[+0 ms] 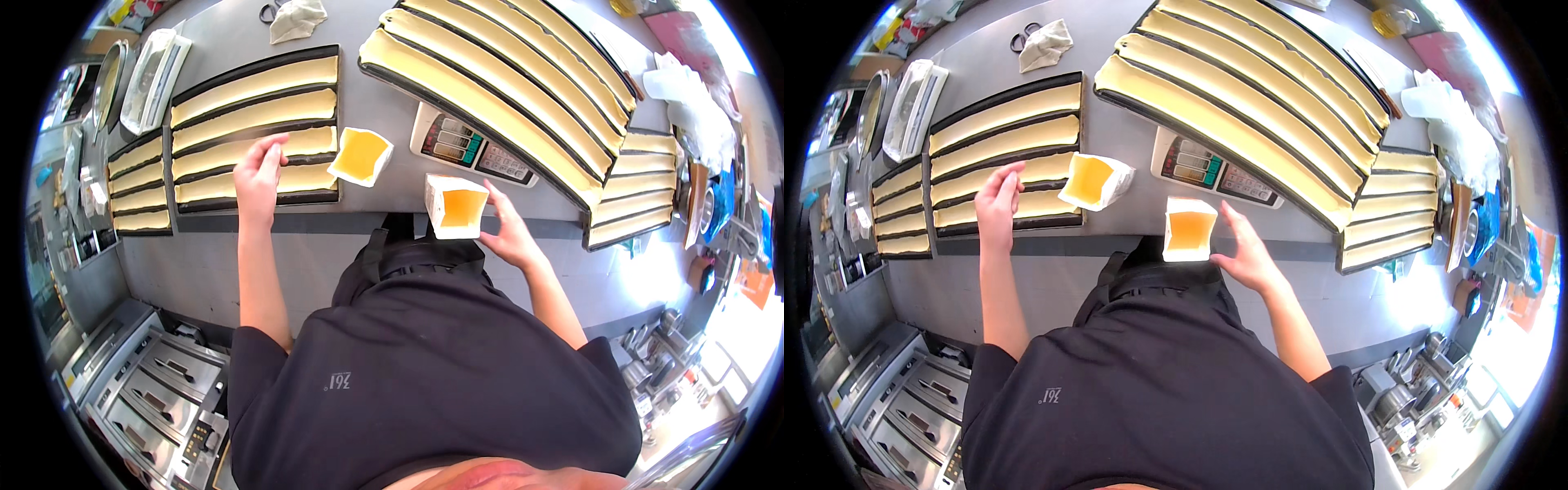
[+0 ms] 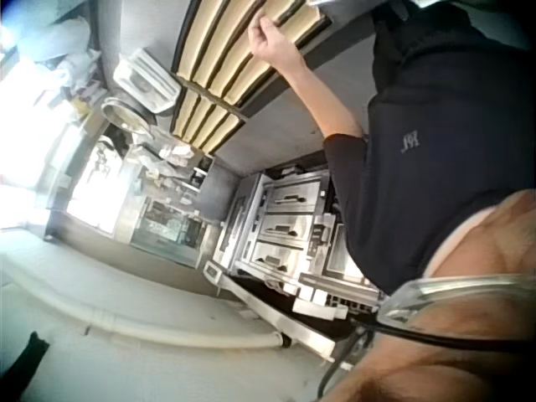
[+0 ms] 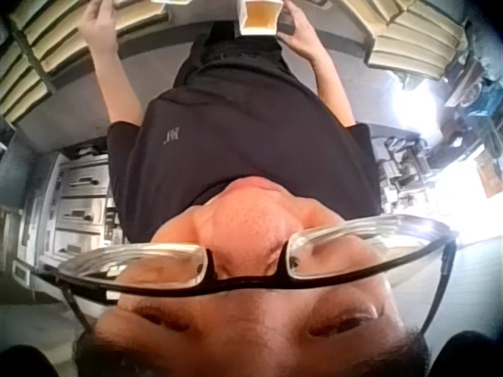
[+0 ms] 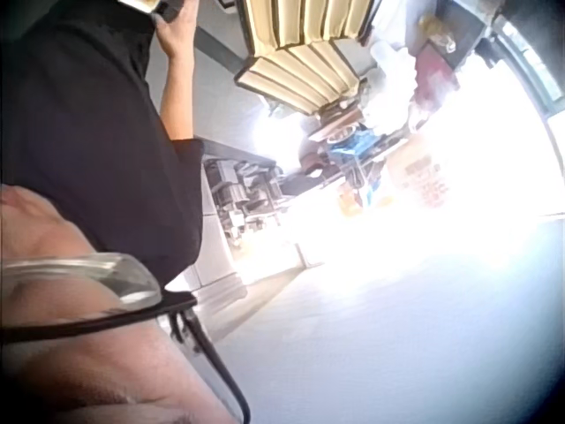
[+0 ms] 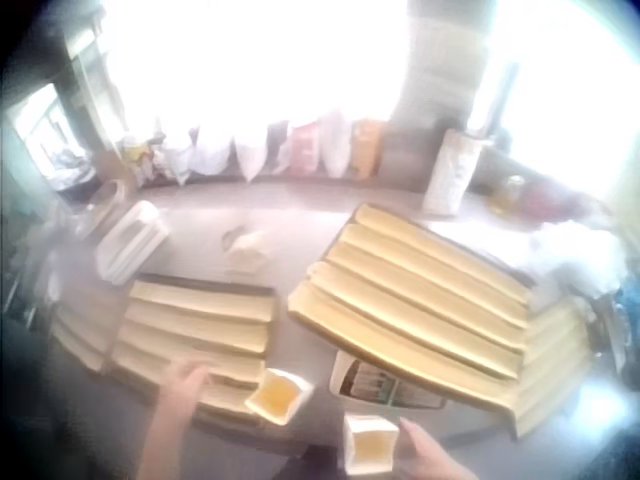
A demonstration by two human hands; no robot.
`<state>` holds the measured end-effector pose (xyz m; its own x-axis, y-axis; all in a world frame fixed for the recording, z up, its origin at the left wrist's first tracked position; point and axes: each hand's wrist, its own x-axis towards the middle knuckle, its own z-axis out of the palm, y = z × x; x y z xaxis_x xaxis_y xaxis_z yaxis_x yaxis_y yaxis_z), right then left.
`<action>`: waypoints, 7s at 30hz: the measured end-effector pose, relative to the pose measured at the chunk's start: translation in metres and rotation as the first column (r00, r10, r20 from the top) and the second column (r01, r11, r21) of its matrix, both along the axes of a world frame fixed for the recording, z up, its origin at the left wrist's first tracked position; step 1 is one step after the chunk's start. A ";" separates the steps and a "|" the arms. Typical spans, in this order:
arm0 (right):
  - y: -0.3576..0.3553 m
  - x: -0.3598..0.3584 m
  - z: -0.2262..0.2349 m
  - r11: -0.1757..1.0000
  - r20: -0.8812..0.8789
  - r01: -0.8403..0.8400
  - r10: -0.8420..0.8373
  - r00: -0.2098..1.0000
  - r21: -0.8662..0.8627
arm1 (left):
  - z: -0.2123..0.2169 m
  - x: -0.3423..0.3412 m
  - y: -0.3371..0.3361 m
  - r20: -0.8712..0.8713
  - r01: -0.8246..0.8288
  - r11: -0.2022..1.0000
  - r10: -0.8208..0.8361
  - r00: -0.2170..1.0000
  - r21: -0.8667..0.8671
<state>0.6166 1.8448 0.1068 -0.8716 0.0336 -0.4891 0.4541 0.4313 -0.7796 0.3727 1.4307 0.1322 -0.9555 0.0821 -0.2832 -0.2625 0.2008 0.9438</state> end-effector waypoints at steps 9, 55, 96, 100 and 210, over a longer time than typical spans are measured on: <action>-0.033 -0.016 -0.046 0.998 -0.270 0.057 -0.052 0.961 0.011 | -0.009 0.025 0.010 0.031 0.026 0.994 -0.030 0.999 0.109; 0.001 -0.035 -0.024 0.990 -0.179 -0.094 0.111 0.978 0.103 | -0.078 -0.190 0.147 0.507 0.168 0.975 -0.219 0.833 0.145; 0.041 0.011 0.017 0.982 -0.175 0.069 -0.100 0.980 -0.178 | 0.035 -0.027 0.039 -0.107 -0.122 0.934 0.166 0.980 0.336; 0.082 0.030 0.066 0.999 -0.236 0.010 -0.017 0.972 -0.031 | 0.003 0.078 0.020 -0.095 -0.239 0.855 0.315 0.944 0.460; 0.281 0.071 0.128 0.978 -0.160 0.013 0.022 0.987 0.210 | -0.122 0.196 0.337 -0.211 0.547 0.552 -0.799 0.563 -0.629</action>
<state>0.6874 2.1254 0.2344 -0.9385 0.1163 -0.3252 0.3280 0.5947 -0.7340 0.5685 1.7673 0.0103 -0.6686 0.7410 -0.0616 0.5462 0.5456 0.6356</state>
